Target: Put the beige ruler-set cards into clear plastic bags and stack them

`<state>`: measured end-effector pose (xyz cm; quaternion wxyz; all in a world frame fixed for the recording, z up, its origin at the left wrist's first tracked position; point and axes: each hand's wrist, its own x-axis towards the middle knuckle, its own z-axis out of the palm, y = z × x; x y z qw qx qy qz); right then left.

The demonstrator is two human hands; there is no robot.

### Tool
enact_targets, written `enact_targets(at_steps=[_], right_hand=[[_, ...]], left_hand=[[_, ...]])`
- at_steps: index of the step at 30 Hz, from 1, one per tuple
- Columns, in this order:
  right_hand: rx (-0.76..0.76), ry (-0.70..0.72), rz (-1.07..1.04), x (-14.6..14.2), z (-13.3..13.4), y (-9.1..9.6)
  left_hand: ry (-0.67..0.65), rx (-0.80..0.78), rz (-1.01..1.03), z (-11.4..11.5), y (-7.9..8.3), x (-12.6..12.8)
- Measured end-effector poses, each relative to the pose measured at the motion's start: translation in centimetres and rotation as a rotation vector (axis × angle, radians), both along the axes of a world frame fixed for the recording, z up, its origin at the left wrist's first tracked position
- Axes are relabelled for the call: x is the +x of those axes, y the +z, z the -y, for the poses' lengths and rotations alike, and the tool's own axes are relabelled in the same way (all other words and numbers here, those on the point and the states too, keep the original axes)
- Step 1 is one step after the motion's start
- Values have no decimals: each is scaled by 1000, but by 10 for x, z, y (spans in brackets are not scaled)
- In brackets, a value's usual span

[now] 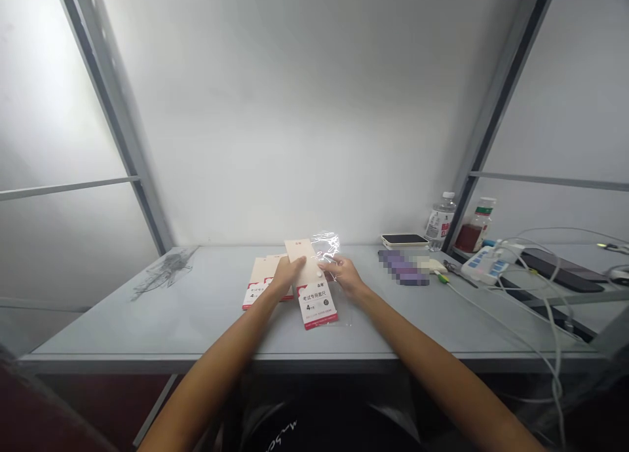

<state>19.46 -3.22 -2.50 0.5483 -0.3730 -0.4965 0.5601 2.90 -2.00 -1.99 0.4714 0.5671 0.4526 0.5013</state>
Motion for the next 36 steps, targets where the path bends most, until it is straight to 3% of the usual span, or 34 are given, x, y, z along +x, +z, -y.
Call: enact_targets(at_steps=[14, 22, 36], right_hand=[[-123, 33, -38, 6, -4, 2], [-177, -66, -27, 13, -15, -4], [-168, -68, -26, 8, -9, 0]], left_hand=[[-171, -30, -76, -4, -5, -7], [-267, -62, -125, 3, 4, -7], [-360, -153, -101, 7, 13, -12]])
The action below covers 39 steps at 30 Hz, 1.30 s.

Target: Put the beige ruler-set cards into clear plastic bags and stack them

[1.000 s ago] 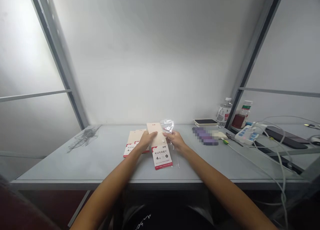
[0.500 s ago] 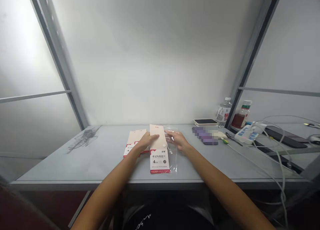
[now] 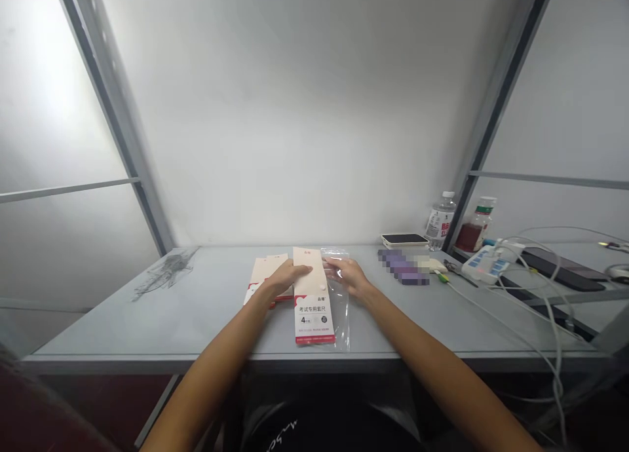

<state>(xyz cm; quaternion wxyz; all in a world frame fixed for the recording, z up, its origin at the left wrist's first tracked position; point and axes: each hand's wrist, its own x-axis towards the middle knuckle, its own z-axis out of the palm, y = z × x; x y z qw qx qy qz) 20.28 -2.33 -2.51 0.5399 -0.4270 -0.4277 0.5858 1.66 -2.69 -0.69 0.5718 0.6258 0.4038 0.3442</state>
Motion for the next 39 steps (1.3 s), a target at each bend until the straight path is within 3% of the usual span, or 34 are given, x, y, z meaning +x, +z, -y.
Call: enact_targets(at_steps=[13, 30, 39], right_hand=[[30, 4, 33, -2, 1, -2], [7, 19, 37, -5, 4, 0], [63, 16, 77, -6, 6, 0]], left_hand=[[17, -91, 24, -7, -7, -1], [-42, -125, 92, 2, -1, 1], [90, -200, 142, -8, -9, 3]])
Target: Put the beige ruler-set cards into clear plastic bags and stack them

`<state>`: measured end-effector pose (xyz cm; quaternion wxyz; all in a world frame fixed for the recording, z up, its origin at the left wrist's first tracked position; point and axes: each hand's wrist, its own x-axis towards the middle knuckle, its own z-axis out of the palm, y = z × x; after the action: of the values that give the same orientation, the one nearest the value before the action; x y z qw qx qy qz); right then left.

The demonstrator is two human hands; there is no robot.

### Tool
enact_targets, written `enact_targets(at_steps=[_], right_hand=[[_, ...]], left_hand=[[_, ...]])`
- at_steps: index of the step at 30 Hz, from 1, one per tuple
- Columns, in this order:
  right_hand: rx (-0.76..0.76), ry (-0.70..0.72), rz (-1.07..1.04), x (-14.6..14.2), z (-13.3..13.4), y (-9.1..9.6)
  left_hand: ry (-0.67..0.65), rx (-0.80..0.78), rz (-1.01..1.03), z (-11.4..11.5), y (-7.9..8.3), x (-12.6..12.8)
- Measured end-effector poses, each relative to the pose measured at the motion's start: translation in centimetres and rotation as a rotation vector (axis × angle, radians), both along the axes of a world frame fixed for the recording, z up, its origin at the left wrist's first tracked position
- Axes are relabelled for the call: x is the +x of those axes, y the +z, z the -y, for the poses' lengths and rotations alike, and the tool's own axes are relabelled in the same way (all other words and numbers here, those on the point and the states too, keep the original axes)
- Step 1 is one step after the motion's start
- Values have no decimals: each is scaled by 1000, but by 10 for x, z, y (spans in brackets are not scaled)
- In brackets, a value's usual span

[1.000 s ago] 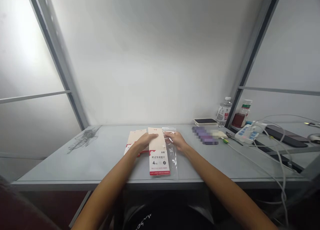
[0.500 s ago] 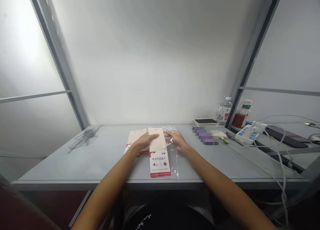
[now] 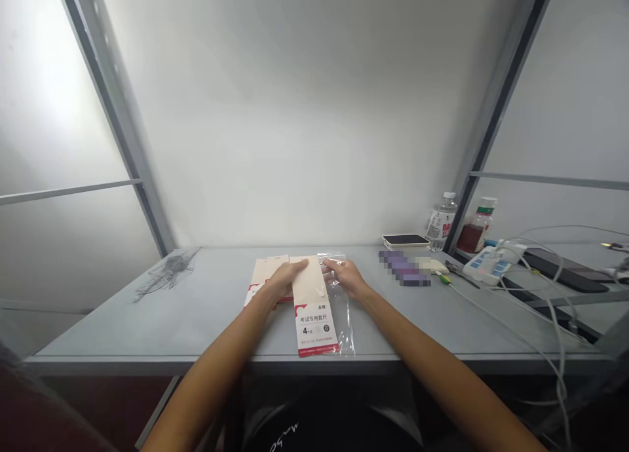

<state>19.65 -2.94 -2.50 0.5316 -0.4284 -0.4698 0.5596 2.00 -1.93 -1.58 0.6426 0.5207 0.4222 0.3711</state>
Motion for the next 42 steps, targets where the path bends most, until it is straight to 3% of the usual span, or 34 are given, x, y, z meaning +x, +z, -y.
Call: enact_targets(at_steps=[17, 29, 42], right_hand=[[-23, 34, 17, -3, 2, -2], [-55, 178, -26, 0, 1, -6], [-13, 168, 23, 3, -1, -3]], left_hand=[[59, 10, -94, -1, 3, -4], [76, 176, -69, 5, 2, 3], [40, 51, -46, 3, 4, 1]])
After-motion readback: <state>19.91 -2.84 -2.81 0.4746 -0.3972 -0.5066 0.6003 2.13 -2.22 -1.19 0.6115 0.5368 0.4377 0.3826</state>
